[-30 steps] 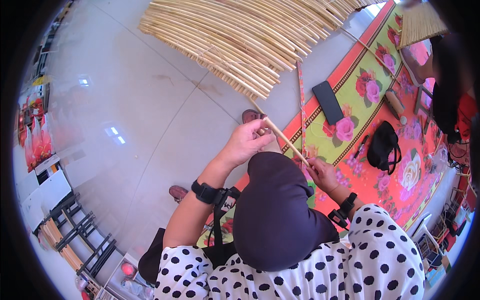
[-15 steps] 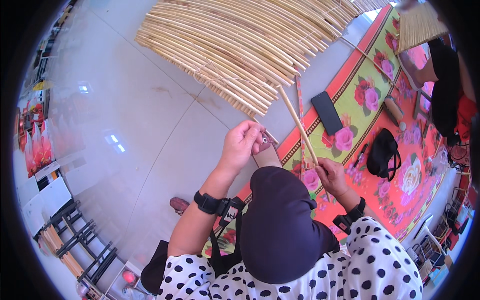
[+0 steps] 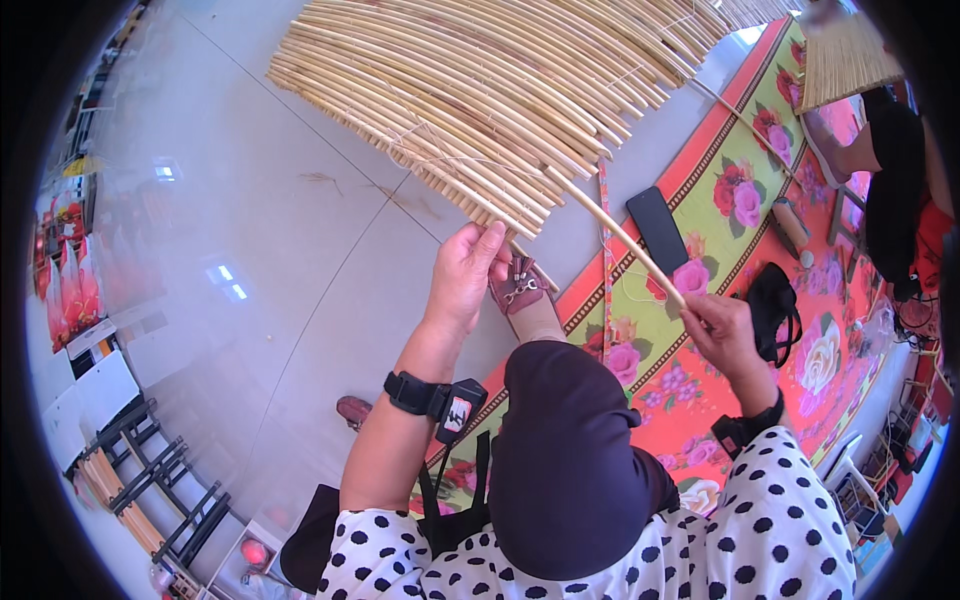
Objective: The person sits on the floor and weaves thin bamboo sticks into a mat. They use shears to trim a stick and then insert it into the weave, securing it with string.
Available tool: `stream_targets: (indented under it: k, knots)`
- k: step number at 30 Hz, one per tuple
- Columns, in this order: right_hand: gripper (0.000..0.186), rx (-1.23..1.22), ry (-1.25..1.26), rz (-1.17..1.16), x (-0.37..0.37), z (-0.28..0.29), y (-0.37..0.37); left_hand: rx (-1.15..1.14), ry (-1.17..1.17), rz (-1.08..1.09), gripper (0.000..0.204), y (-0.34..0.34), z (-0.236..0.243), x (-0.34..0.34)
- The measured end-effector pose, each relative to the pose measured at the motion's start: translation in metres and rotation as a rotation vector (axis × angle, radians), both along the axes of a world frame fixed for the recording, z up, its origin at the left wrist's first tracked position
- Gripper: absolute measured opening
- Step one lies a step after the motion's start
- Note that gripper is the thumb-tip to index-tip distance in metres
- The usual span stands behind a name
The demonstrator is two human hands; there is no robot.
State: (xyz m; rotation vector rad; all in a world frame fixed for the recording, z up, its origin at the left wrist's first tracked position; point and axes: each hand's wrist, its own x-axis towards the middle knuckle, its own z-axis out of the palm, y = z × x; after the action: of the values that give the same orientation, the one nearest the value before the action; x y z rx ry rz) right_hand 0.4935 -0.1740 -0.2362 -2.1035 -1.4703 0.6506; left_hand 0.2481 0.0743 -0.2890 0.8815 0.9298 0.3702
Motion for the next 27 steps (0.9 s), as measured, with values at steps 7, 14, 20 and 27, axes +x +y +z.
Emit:
stream_targets:
  k: [7, 14, 20, 27]
  knots:
    - [0.009, -0.094, -0.077, 0.12, 0.016, 0.042, 0.032, -0.087, -0.066, 0.13, 0.029, -0.003, -0.008, 0.006]
    - [0.008, -0.047, -0.016, 0.1, 0.009, 0.018, 0.032, -0.061, -0.007, 0.141, 0.027, 0.001, -0.009, 0.006]
    - [0.007, -0.107, -0.049, 0.101, 0.015, 0.018, 0.032, -0.087, -0.008, 0.148, 0.027, 0.001, -0.007, 0.008]
    - [0.008, -0.16, -0.011, 0.08, 0.012, 0.021, 0.033, -0.076, -0.004, 0.085, 0.029, 0.0, -0.012, 0.002]
